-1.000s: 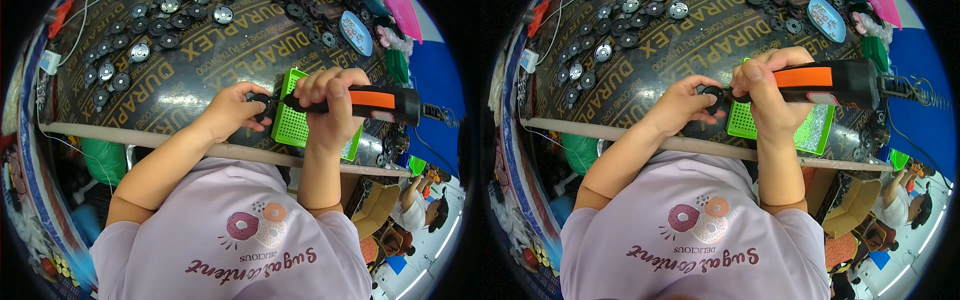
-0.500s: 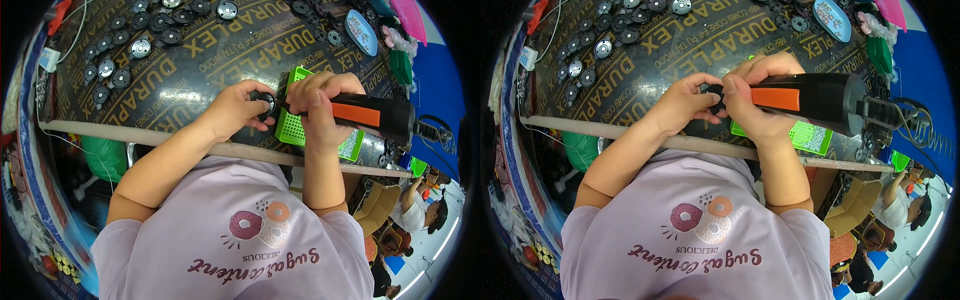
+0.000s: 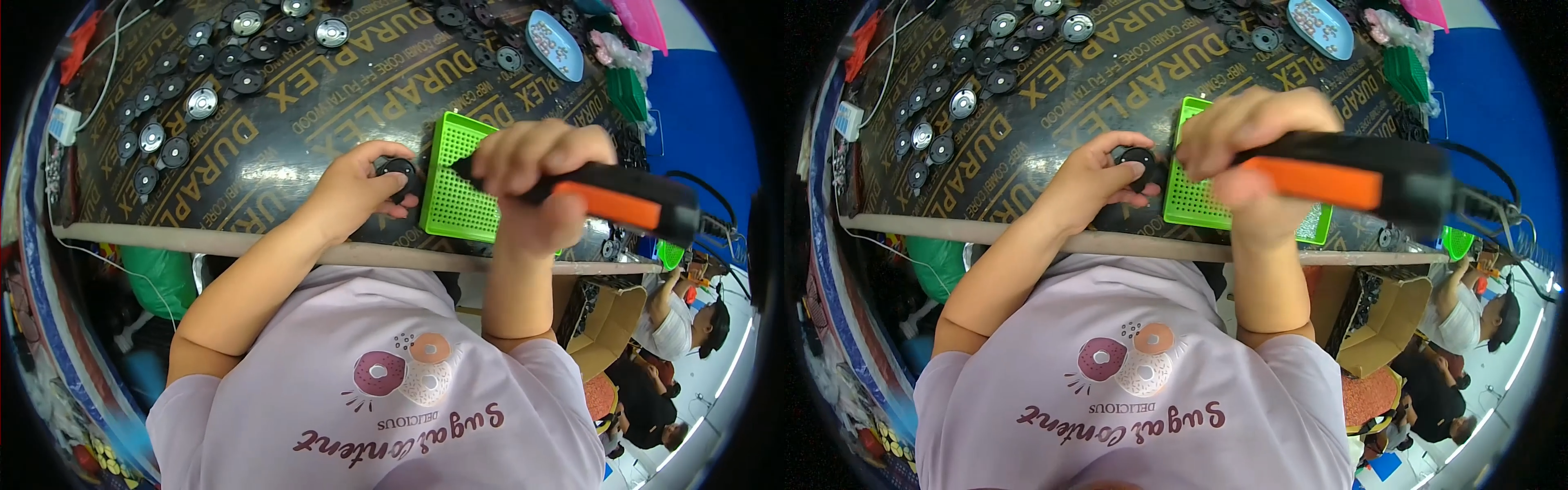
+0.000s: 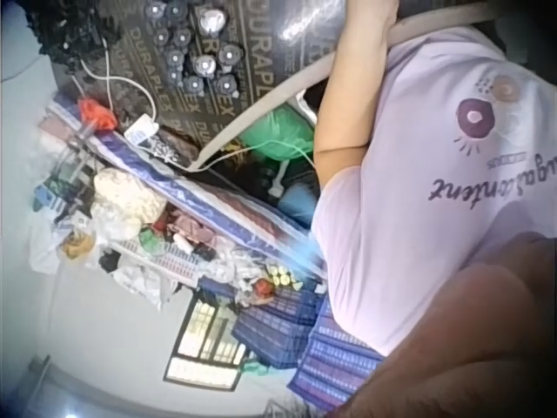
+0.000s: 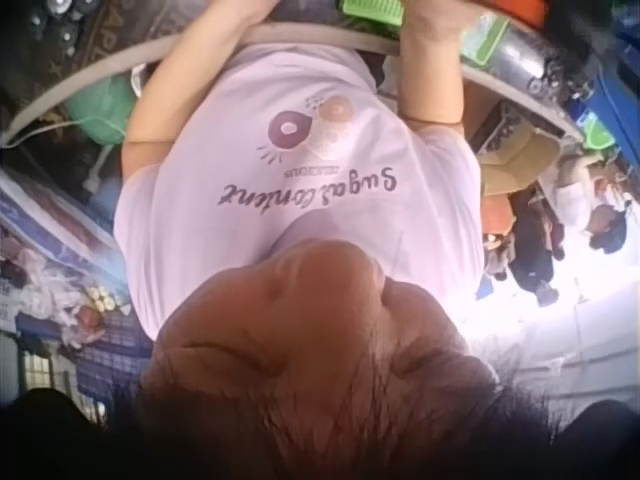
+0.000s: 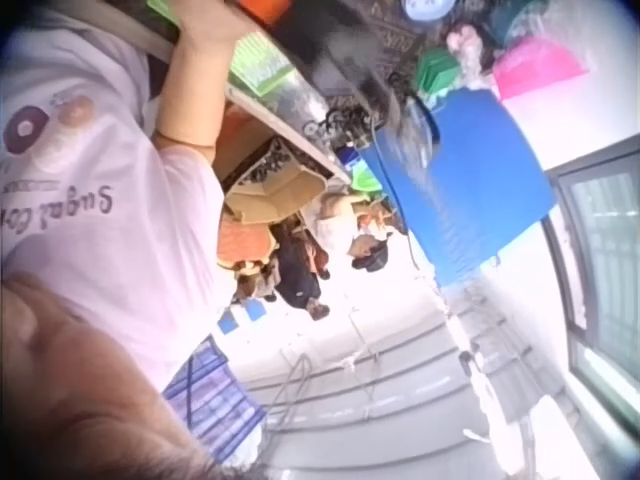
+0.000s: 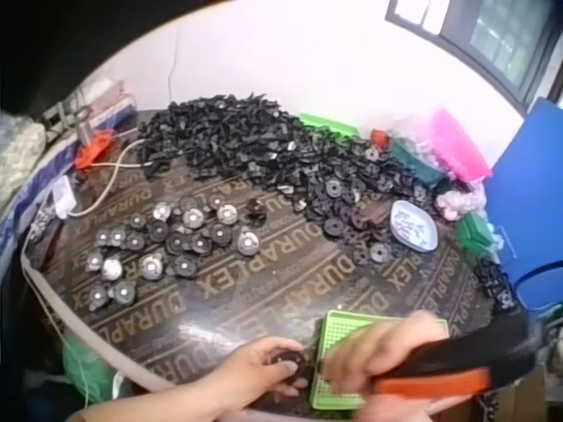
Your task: The person assembles small circular components using an electric screwdriver at a workbench.
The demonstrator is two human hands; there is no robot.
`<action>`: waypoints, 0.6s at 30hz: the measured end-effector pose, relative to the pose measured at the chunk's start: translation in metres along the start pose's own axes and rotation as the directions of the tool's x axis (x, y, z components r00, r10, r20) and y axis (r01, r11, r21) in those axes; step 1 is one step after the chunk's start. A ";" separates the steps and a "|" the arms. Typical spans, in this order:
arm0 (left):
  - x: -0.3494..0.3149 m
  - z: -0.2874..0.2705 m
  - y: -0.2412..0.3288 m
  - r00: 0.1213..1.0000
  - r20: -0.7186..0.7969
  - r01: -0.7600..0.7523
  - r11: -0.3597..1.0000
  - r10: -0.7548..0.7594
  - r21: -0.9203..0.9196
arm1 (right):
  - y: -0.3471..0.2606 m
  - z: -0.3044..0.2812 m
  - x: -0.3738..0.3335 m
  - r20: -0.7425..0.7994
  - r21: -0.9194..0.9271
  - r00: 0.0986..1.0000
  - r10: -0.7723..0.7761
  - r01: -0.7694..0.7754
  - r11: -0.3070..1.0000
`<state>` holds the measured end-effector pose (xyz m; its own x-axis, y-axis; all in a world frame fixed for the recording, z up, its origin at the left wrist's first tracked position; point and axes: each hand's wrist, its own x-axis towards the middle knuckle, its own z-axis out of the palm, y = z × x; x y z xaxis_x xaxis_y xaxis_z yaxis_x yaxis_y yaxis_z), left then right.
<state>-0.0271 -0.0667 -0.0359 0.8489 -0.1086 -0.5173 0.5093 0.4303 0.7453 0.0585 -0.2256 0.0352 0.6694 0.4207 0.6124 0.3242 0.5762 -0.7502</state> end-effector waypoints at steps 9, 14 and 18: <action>-0.013 -0.005 0.010 0.976 0.145 -0.168 0.985 0.160 0.039 | 0.008 -0.053 0.002 -0.491 -0.305 0.870 -0.056 -0.111 0.946; -0.012 -0.008 0.016 0.982 0.088 -0.183 0.959 0.167 0.216 | 0.013 -0.053 -0.002 -0.487 -0.264 0.873 0.016 -0.164 0.950; -0.007 -0.008 0.012 0.986 0.079 -0.156 0.974 0.145 0.163 | 0.015 -0.051 -0.001 -0.499 -0.248 0.867 -0.005 -0.137 0.959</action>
<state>-0.0279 -0.0533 -0.0265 0.9223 -0.1159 -0.3688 0.3865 0.2900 0.8755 0.0971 -0.2530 0.0108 0.9119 0.0122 0.4103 0.3850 0.3213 -0.8652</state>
